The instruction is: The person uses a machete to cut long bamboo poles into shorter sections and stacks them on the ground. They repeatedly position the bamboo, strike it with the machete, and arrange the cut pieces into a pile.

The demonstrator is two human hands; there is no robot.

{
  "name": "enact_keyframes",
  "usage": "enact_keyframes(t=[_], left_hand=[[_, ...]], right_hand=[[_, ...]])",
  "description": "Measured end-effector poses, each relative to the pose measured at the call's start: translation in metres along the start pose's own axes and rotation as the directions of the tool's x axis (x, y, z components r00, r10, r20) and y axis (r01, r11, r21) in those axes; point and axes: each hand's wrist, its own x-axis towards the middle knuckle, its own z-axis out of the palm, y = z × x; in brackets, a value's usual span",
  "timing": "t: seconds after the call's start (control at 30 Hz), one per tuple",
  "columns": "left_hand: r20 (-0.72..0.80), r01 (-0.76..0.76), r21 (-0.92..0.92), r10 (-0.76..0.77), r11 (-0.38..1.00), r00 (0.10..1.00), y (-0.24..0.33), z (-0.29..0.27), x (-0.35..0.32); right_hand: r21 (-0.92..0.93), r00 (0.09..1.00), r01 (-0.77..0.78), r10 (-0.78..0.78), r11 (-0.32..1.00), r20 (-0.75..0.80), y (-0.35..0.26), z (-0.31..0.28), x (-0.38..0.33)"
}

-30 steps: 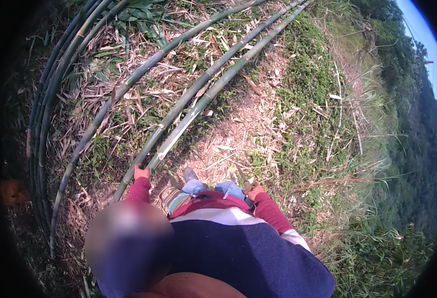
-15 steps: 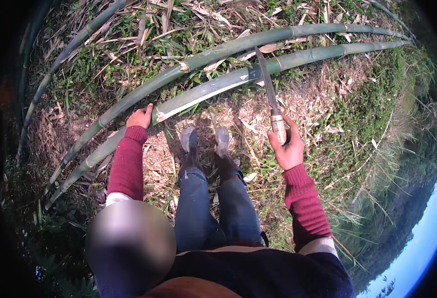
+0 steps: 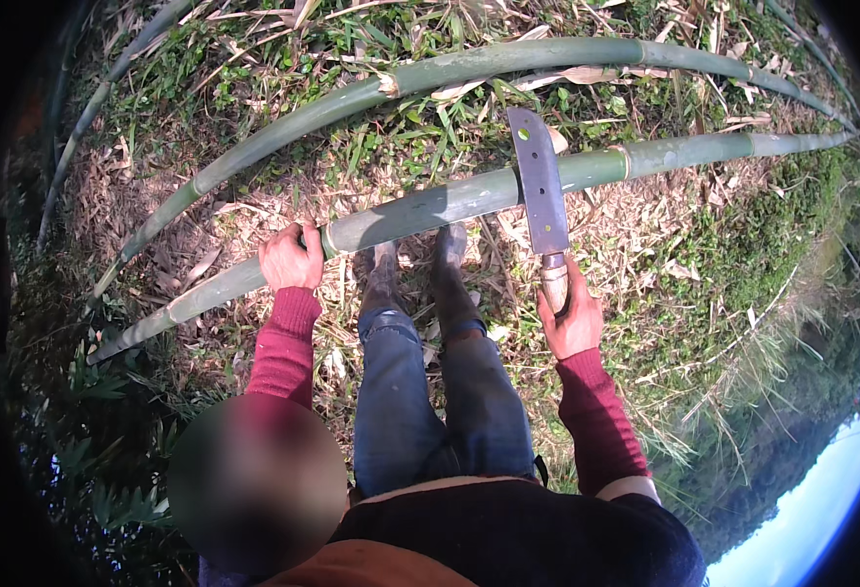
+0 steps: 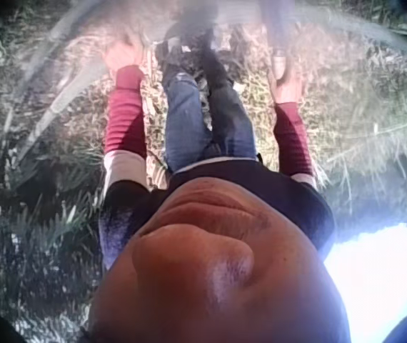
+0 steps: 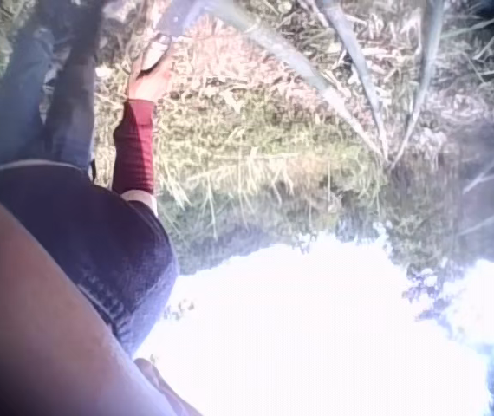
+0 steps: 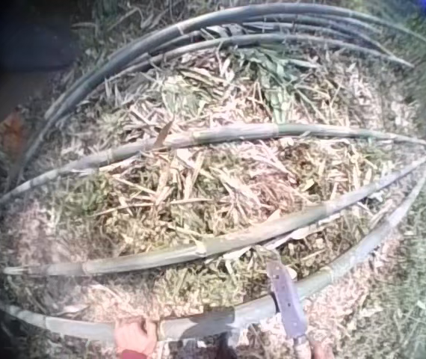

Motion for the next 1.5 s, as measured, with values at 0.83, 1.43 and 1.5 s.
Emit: enact_keyframes(t=[0.83, 1.43, 1.5], left_hand=[[-0.034, -0.038, -0.126, 0.034, 0.991, 0.999, -0.025, 0.062, 0.051], [0.425, 0.337, -0.650, -0.042, 0.681, 0.904, 0.015, 0.017, -0.179], [0.459, 0.286, -0.610, 0.036, 0.739, 0.888, 0.015, 0.015, -0.190]], right_hand=[[-0.050, 0.848, 0.294, -0.236, 0.955, 0.474, -0.203, 0.123, 0.153], [-0.218, 0.887, 0.154, -0.037, 0.964, 0.461, -0.221, 0.128, 0.161], [-0.189, 0.918, -0.023, 0.096, 0.982, 0.384, -0.221, 0.128, 0.158]])
